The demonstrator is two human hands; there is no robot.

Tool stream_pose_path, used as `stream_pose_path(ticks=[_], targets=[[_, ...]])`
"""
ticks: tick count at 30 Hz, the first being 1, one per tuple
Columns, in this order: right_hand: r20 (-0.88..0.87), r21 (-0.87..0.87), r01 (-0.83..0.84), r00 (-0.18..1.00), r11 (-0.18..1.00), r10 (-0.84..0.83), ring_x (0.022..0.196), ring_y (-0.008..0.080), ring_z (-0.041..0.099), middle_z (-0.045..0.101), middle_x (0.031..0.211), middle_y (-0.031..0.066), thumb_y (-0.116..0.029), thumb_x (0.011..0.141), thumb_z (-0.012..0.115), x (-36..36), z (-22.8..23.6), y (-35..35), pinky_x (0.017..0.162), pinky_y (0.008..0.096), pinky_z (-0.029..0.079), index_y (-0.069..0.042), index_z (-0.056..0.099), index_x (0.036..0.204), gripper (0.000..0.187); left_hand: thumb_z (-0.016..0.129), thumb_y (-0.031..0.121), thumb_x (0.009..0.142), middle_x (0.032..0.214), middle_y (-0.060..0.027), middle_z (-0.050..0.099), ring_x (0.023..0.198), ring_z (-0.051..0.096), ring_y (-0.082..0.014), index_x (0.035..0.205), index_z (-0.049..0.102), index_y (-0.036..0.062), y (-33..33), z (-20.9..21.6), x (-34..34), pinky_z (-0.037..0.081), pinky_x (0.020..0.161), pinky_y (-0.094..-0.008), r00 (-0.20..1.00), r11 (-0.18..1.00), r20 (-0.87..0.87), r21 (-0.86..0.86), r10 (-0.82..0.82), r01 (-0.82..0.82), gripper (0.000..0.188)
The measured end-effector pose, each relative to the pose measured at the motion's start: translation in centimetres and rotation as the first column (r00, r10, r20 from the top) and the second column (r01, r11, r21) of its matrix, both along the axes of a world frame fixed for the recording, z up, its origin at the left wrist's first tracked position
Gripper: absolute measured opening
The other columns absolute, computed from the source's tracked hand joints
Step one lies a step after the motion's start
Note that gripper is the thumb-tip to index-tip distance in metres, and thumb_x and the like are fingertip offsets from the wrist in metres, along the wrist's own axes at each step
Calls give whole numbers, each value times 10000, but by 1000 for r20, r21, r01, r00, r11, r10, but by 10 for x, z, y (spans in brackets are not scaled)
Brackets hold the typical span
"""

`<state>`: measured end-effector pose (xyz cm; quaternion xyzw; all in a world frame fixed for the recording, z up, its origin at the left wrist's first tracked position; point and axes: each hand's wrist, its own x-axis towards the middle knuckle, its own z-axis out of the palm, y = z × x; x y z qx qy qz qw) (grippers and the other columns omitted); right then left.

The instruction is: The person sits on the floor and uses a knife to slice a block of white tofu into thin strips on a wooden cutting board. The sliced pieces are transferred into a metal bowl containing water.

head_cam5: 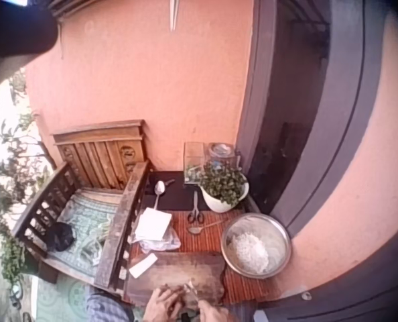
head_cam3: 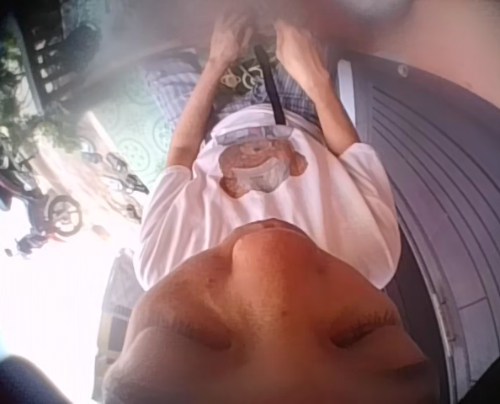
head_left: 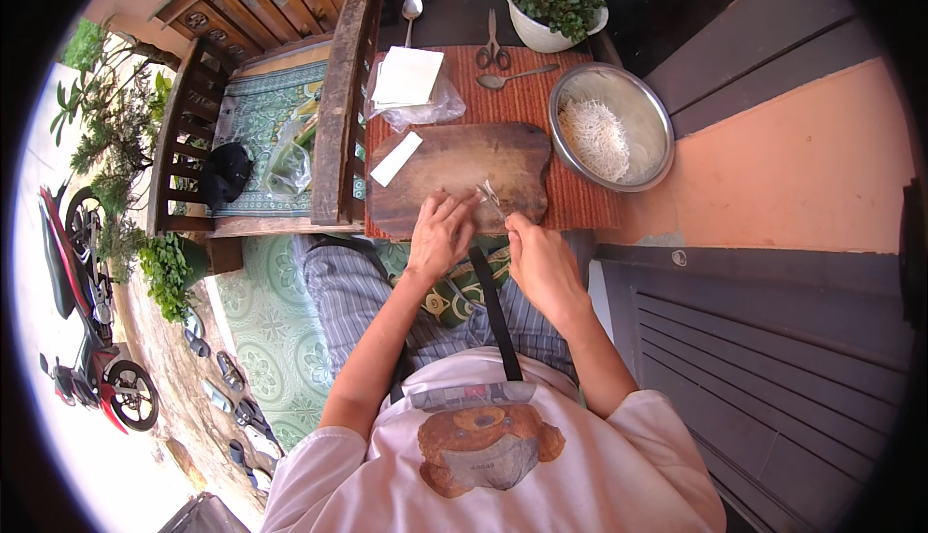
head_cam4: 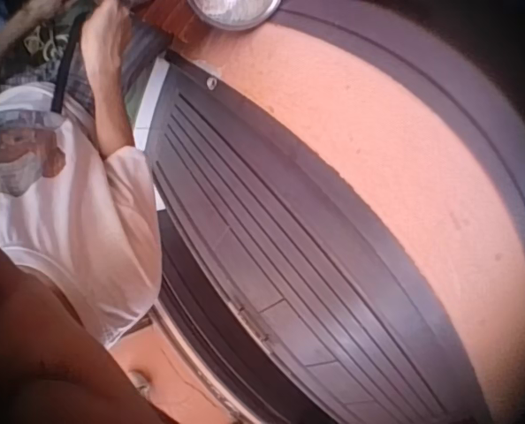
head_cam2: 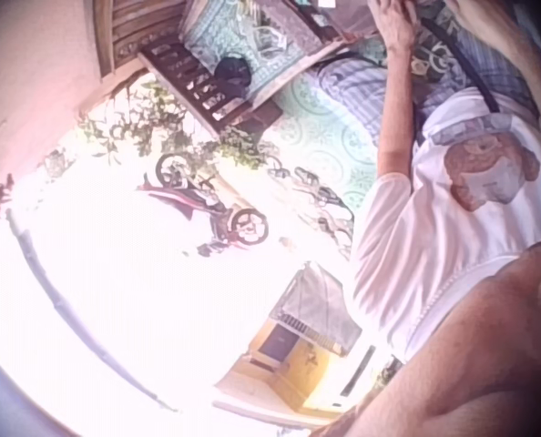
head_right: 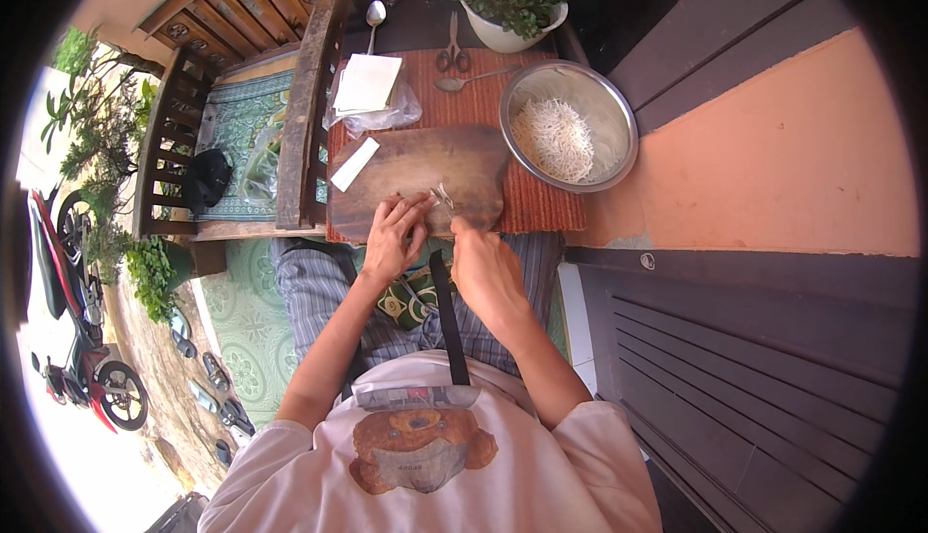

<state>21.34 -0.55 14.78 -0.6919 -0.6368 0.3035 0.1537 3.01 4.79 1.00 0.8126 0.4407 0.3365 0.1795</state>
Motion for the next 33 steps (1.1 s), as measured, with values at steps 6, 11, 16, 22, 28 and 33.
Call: stream_pose_path(ticks=[6, 11, 16, 22, 28, 33], targets=[[66, -34, -9, 998, 999, 11, 910, 522, 703, 731, 935, 303, -102, 1043, 581, -5, 7, 4, 795, 593, 556, -19, 678, 1155, 171, 677, -10, 878, 1373, -47, 693, 1153, 596, -337, 1335, 723, 87, 0, 2, 1, 474, 1136, -449, 1000, 1000, -8, -5, 2, -2, 469], [25, -37, 20, 1000, 999, -19, 916, 527, 701, 730, 935, 305, -103, 1041, 585, -4, 8, 0, 805, 596, 556, -17, 682, 1146, 166, 681, -5, 878, 1375, -44, 693, 1152, 598, -333, 1336, 724, 89, -1, 1, 1, 485, 1113, -435, 1000, 1000, -11, -1, 6, -6, 469], [29, -86, 32, 999, 996, -30, 931, 527, 699, 729, 950, 309, -105, 1042, 586, -1, 14, -7, 817, 597, 553, -16, 687, 1154, 175, 676, -10, 874, 1376, -42, 693, 1151, 598, -330, 1335, 727, 95, -1, 1, 2, 485, 1113, -432, 1000, 1000, -9, 4, 11, -11, 476], [1, -55, 70, 998, 996, -70, 959, 526, 695, 728, 977, 314, -97, 1038, 595, 2, 5, -17, 833, 586, 551, -4, 683, 1181, 192, 674, -12, 870, 1377, -43, 692, 1156, 598, -333, 1340, 727, 103, -1, 2, 2, 474, 1135, -440, 1000, 1000, -1, -3, 8, -8, 487], [-25, 3, 53, 998, 999, -53, 893, 514, 718, 723, 888, 316, -85, 1037, 573, 7, 2, -28, 774, 595, 560, -3, 659, 1187, 192, 674, -12, 876, 1365, -52, 694, 1180, 604, -346, 1343, 727, 111, 0, -3, 0, 456, 1182, -476, 1000, 1000, 27, 26, 3, -4, 485], [-45, 26, 87, 995, 996, -85, 904, 503, 704, 726, 911, 287, -112, 1048, 597, 11, -14, -29, 761, 577, 540, -43, 654, 1216, 191, 688, -1, 880, 1343, -62, 698, 1191, 612, -352, 1331, 725, 103, 1, -2, -1, 459, 1185, -490, 999, 1000, 38, 23, -11, 10, 464]])
